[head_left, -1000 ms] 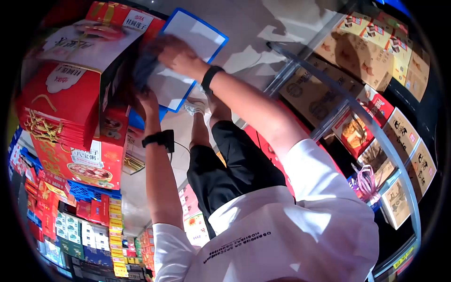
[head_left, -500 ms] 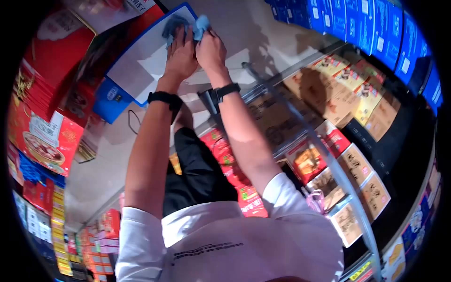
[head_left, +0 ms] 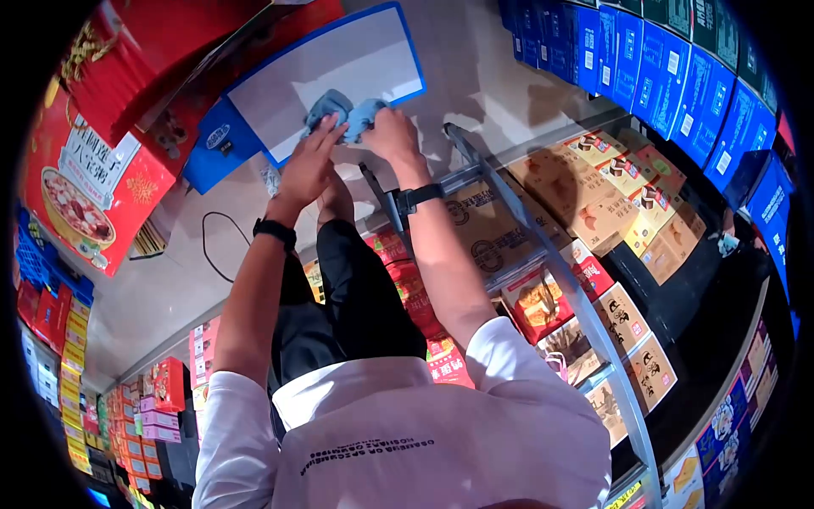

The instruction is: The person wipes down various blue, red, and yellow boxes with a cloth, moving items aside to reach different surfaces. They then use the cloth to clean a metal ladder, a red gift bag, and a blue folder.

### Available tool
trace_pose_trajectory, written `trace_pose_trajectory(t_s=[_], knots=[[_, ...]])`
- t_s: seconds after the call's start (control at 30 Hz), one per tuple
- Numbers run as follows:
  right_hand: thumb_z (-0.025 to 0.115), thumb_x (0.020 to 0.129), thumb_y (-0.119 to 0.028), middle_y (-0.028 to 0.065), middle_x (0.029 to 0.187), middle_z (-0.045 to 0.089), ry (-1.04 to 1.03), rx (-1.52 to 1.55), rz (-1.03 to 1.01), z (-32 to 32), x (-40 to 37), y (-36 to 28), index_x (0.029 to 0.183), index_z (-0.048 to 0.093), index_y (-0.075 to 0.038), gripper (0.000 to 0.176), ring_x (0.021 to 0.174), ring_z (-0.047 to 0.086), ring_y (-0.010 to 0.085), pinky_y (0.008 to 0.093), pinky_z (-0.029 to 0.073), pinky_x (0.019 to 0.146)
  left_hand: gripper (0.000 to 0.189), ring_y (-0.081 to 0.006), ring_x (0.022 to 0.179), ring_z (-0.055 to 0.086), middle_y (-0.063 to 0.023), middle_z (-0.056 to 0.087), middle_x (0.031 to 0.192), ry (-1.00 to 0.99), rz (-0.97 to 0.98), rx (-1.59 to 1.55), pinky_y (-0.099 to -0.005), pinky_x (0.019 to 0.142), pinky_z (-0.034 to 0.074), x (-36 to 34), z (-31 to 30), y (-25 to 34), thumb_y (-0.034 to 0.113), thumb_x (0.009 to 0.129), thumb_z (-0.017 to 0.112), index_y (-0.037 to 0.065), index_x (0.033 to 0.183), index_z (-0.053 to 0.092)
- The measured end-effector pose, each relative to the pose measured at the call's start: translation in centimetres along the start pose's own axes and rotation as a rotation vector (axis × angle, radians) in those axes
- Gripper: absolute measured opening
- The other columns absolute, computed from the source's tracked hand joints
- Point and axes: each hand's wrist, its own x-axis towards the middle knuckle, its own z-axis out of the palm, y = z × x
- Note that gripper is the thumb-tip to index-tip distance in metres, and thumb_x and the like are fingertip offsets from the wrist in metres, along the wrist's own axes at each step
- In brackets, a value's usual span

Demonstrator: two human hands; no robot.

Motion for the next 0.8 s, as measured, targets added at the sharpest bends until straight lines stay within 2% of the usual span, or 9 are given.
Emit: trace_pose_trajectory(t_s=[0.07, 0.2, 0.27, 0.33, 0.47, 0.53, 0.6, 0.67, 0.8], knots=[[0.073, 0.077, -0.031, 0.0238, 0.094, 0.07, -0.139, -0.002, -0.057, 0.9, -0.5, -2.2, 0.09, 0.075, -0.005, 0.029, 0.092, 0.068, 0.0408, 0.0468, 0.055, 0.084, 0.073, -0.0355, 0.139, 0.04, -0.0161, 0.045, 0.149, 0.132, -0.145, 0.043, -0.0439, 0.113, 0.035, -1.7, -0.6, -1.3, -0.008, 0.075, 0.057, 0.013, 0.144, 0.046], [0.073, 0.079, -0.038, 0.0186, 0.091, 0.072, -0.15, -0.061, -0.198, 5.6, -1.0, -6.4, 0.091, 0.075, -0.005, 0.035, 0.09, 0.069, 0.0385, 0.0463, 0.056, 0.082, 0.064, -0.0356, 0.137, 0.042, -0.0178, 0.047, 0.146, 0.321, -0.207, 0.138, -0.0436, 0.113, 0.036, -4.8, -2.2, -2.4, -0.007, 0.078, 0.055, 0.01, 0.14, 0.052], [0.069, 0.08, -0.037, 0.0222, 0.09, 0.071, -0.212, -0.077, -0.249, 6.4, -1.1, -8.5, 0.091, 0.073, -0.003, 0.037, 0.09, 0.067, 0.0416, 0.0467, 0.056, 0.082, 0.062, -0.0383, 0.135, 0.044, -0.0185, 0.047, 0.146, 0.362, -0.235, 0.122, -0.0443, 0.11, 0.039, -5.8, -2.6, -2.7, -0.006, 0.081, 0.052, 0.008, 0.141, 0.049], [0.068, 0.081, -0.038, 0.0229, 0.09, 0.071, -0.175, -0.072, -0.248, 7.3, -1.4, -10.3, 0.091, 0.074, -0.002, 0.038, 0.089, 0.068, 0.0412, 0.0468, 0.056, 0.082, 0.057, -0.0419, 0.13, 0.047, -0.0215, 0.048, 0.144, 0.388, -0.486, -0.145, -0.0447, 0.106, 0.043, -6.7, -2.9, -3.0, -0.005, 0.086, 0.049, 0.006, 0.142, 0.048], [0.066, 0.081, -0.036, 0.0236, 0.088, 0.07, -0.136, -0.007, -0.216, 6.1, -0.4, -11.8, 0.089, 0.074, -0.002, 0.036, 0.086, 0.068, 0.0419, 0.0472, 0.056, 0.08, 0.05, -0.0451, 0.121, 0.054, -0.0284, 0.053, 0.133, 0.454, -0.462, -0.098, -0.0464, 0.1, 0.046, -6.3, -4.1, -3.4, -0.001, 0.093, 0.045, 0.003, 0.143, 0.046], [0.067, 0.08, -0.034, 0.0241, 0.086, 0.07, 0.061, -0.098, -0.207, 5.3, 1.3, -11.2, 0.088, 0.074, -0.003, 0.033, 0.084, 0.069, 0.0406, 0.0473, 0.056, 0.074, 0.054, -0.0464, 0.117, 0.055, -0.0289, 0.053, 0.132, 0.409, -0.468, -0.116, -0.047, 0.097, 0.046, -4.8, -4.4, -2.6, -0.004, 0.09, 0.045, 0.003, 0.143, 0.046], [0.066, 0.08, -0.033, 0.023, 0.089, 0.071, 0.319, -0.049, -0.364, 4.4, 4.2, -9.4, 0.084, 0.074, -0.003, 0.032, 0.089, 0.069, 0.0386, 0.0468, 0.056, 0.076, 0.06, -0.0469, 0.113, 0.056, -0.0292, 0.054, 0.13, 0.287, -0.323, -0.009, -0.0471, 0.094, 0.047, -2.4, -4.3, -2.4, -0.008, 0.083, 0.047, 0.002, 0.143, 0.046], [0.066, 0.08, -0.034, 0.0228, 0.094, 0.07, 0.262, -0.199, -0.342, 0.6, 6.9, -8.9, 0.086, 0.072, -0.003, 0.033, 0.097, 0.068, 0.0364, 0.046, 0.056, 0.081, 0.063, -0.046, 0.114, 0.055, -0.029, 0.055, 0.129, 0.409, -0.184, -0.097, -0.0464, 0.096, 0.046, 0.5, -3.8, -1.1, -0.009, 0.078, 0.047, 0.001, 0.14, 0.047], [0.065, 0.083, -0.034, 0.0236, 0.104, 0.068, 0.41, -0.26, -0.355, -5.4, 13.6, -6.0, 0.112, 0.064, 0.0, 0.044, 0.105, 0.065, 0.0381, 0.0449, 0.054, 0.089, 0.061, -0.0446, 0.123, 0.049, -0.0282, 0.053, 0.128, 0.324, -0.208, -0.202, -0.0465, 0.107, 0.039, 7.8, -1.6, -0.4, -0.006, 0.078, 0.051, 0.002, 0.139, 0.045]])
